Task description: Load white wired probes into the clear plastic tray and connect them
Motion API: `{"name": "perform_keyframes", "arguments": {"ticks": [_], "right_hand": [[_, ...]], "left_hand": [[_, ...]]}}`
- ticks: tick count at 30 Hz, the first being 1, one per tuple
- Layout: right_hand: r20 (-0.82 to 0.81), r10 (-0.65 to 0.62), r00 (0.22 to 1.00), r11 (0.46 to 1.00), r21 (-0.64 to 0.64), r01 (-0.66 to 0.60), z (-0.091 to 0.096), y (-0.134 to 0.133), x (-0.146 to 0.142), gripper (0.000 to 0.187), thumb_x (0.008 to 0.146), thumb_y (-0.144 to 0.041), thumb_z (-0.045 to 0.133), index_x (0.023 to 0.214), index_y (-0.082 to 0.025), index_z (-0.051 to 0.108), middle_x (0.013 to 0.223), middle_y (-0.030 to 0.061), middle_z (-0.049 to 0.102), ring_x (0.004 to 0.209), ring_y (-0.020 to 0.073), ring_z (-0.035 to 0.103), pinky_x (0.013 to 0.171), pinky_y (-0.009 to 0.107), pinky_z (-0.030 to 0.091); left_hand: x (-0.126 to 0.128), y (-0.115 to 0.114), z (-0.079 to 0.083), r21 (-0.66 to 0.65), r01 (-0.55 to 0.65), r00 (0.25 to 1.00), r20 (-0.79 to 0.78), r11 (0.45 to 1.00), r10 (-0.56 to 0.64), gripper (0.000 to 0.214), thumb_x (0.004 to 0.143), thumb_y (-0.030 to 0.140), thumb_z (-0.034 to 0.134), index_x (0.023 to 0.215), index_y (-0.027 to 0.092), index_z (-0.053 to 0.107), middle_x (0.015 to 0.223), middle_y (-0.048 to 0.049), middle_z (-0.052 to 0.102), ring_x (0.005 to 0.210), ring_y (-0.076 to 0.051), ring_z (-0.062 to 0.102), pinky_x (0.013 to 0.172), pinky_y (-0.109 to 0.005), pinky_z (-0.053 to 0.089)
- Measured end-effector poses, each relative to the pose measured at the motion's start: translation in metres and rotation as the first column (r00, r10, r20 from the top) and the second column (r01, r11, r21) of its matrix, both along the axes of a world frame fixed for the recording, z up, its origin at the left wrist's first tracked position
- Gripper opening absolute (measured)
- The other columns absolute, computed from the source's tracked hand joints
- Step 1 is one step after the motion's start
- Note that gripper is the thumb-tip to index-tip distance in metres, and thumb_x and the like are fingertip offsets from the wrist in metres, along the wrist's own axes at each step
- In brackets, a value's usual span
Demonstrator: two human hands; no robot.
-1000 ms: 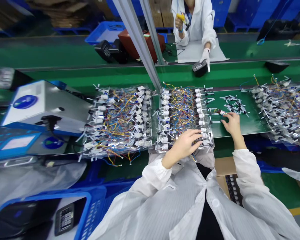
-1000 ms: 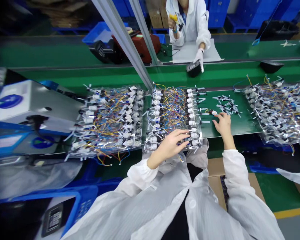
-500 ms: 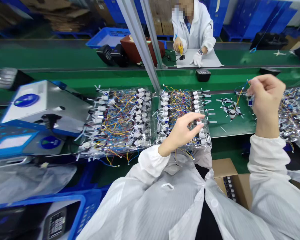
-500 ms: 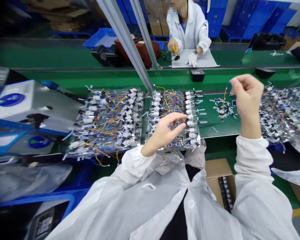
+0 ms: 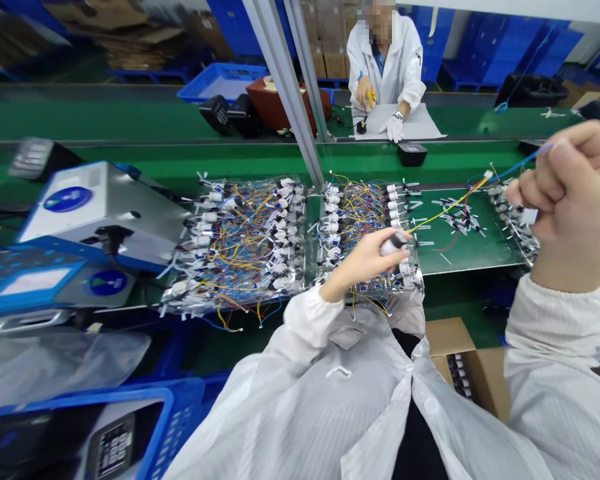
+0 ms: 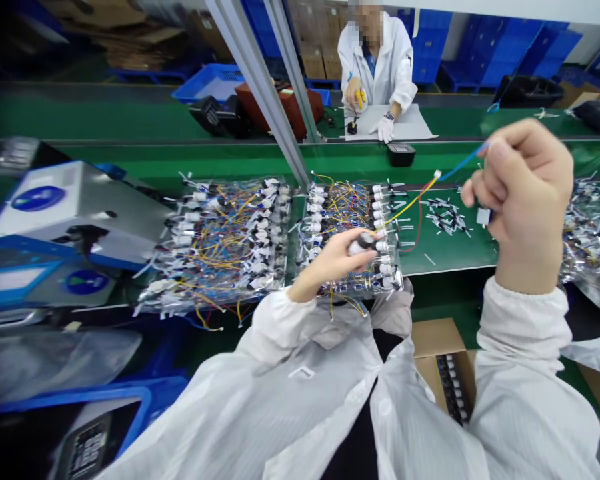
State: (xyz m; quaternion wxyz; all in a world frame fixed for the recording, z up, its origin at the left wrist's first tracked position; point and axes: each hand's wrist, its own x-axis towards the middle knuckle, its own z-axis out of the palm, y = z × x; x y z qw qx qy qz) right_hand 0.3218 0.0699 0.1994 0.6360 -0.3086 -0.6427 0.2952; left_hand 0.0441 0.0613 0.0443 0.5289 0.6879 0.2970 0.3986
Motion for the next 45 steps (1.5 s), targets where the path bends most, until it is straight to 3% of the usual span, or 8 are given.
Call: {"name": "perform_keyframes", "arguments": {"ticks": [5, 11, 16, 22, 27, 32, 38, 45], "right_hand": [[0.140, 0.348, 0.927, 0.873, -0.410, -0.266, -0.053, 0.003, 0.040, 0.016, 0.088, -0.032, 0.084, 0.084, -0.019, 0.074, 0.045, -0.0093, 0.039, 0.033, 0.0053, 0.035, 0.034, 0.022, 0.028], [0.043, 0.521, 0.852, 0.776, -0.440, -0.452, -0.036, -0.020, -0.025, 0.016, 0.093, -0.036, 0.078, 0.086, -0.023, 0.072, 0.048, -0.0096, 0.040, 0.035, 0.0050, 0.033, 0.034, 0.021, 0.030], [0.575, 0.140, 0.806, 0.988, -0.026, -0.154, -0.002, -0.041, -0.061, 0.013, 0.093, -0.035, 0.076, 0.083, -0.026, 0.078, 0.070, -0.0029, 0.066, 0.062, 0.0112, 0.060, 0.057, 0.027, 0.049], [0.501, -0.397, 0.769, 0.865, 0.483, 0.132, -0.011, -0.047, -0.049, 0.016, 0.094, -0.024, 0.067, 0.090, -0.032, 0.080, 0.114, 0.0009, 0.070, 0.112, 0.0266, 0.062, 0.091, 0.047, 0.052], [0.205, -0.274, 0.940, 0.930, 0.307, 0.204, -0.032, -0.051, -0.048, 0.008, 0.093, -0.038, 0.074, 0.092, -0.032, 0.078, 0.123, 0.0033, 0.068, 0.109, 0.0276, 0.066, 0.088, 0.048, 0.055], [-0.038, 0.131, 0.991, 0.991, -0.012, -0.131, -0.086, -0.052, -0.056, 0.073, 0.089, -0.084, 0.055, 0.146, -0.039, 0.052, 0.127, 0.0065, 0.066, 0.114, 0.0283, 0.068, 0.096, 0.047, 0.058], [0.313, 0.593, 0.742, 0.771, -0.486, -0.411, -0.161, -0.066, -0.076, 0.037, 0.092, -0.049, 0.077, 0.115, -0.020, 0.072, 0.104, 0.0076, 0.075, 0.098, 0.0207, 0.071, 0.094, 0.036, 0.057], [-0.045, 0.692, 0.720, 0.558, -0.600, -0.574, -0.164, -0.093, -0.034, 0.019, 0.098, -0.037, 0.070, 0.091, -0.019, 0.067, 0.085, 0.0056, 0.072, 0.073, 0.0173, 0.072, 0.073, 0.032, 0.060]], "left_hand": [[-0.081, -0.015, -0.003, -0.012, -0.163, 0.987, 0.004, 0.987, 0.163, 0.038, 0.097, 0.041, 0.069, 0.126, 0.017, 0.069, 0.068, 0.0023, 0.064, 0.050, -0.008, 0.057, 0.044, -0.020, 0.043], [-0.022, -0.017, 0.033, 0.293, 0.061, 0.993, -0.111, 0.954, -0.030, 0.064, 0.084, 0.039, 0.086, 0.141, 0.022, 0.061, 0.134, -0.0141, 0.070, 0.116, -0.027, 0.073, 0.095, -0.040, 0.065], [0.022, -0.010, 0.111, 0.353, 0.121, 0.992, 0.000, 0.928, -0.130, 0.060, 0.093, 0.056, 0.067, 0.141, 0.022, 0.058, 0.135, -0.0094, 0.070, 0.117, -0.027, 0.074, 0.090, -0.039, 0.067], [0.058, 0.009, 0.141, 0.304, 0.378, 0.926, -0.126, 0.875, -0.356, 0.051, 0.095, 0.062, 0.057, 0.092, 0.014, 0.072, 0.091, -0.0037, 0.077, 0.082, -0.016, 0.078, 0.064, -0.024, 0.065], [0.060, 0.005, 0.137, 0.192, 0.418, 0.908, -0.056, 0.888, -0.415, 0.040, 0.093, 0.052, 0.069, 0.083, 0.013, 0.072, 0.069, -0.0003, 0.069, 0.060, -0.009, 0.069, 0.049, -0.018, 0.055], [0.050, -0.005, 0.164, -0.111, 0.364, 0.895, 0.318, 0.925, -0.314, 0.026, 0.105, 0.034, 0.057, 0.099, 0.012, 0.070, 0.066, 0.0085, 0.055, 0.045, 0.002, 0.052, 0.044, -0.010, 0.036], [0.028, -0.006, 0.206, -0.322, 0.464, 0.650, 0.756, 0.825, -0.071, 0.042, 0.115, 0.029, 0.027, 0.086, 0.016, 0.054, 0.056, 0.0109, 0.035, 0.035, 0.001, 0.040, 0.035, -0.012, 0.020], [-0.043, 0.002, 0.199, -0.128, 0.202, 0.531, 0.848, 0.971, 0.002, 0.051, 0.115, 0.039, 0.020, 0.082, 0.019, 0.053, 0.059, 0.0066, 0.028, 0.038, -0.002, 0.041, 0.030, -0.014, 0.017]]}}
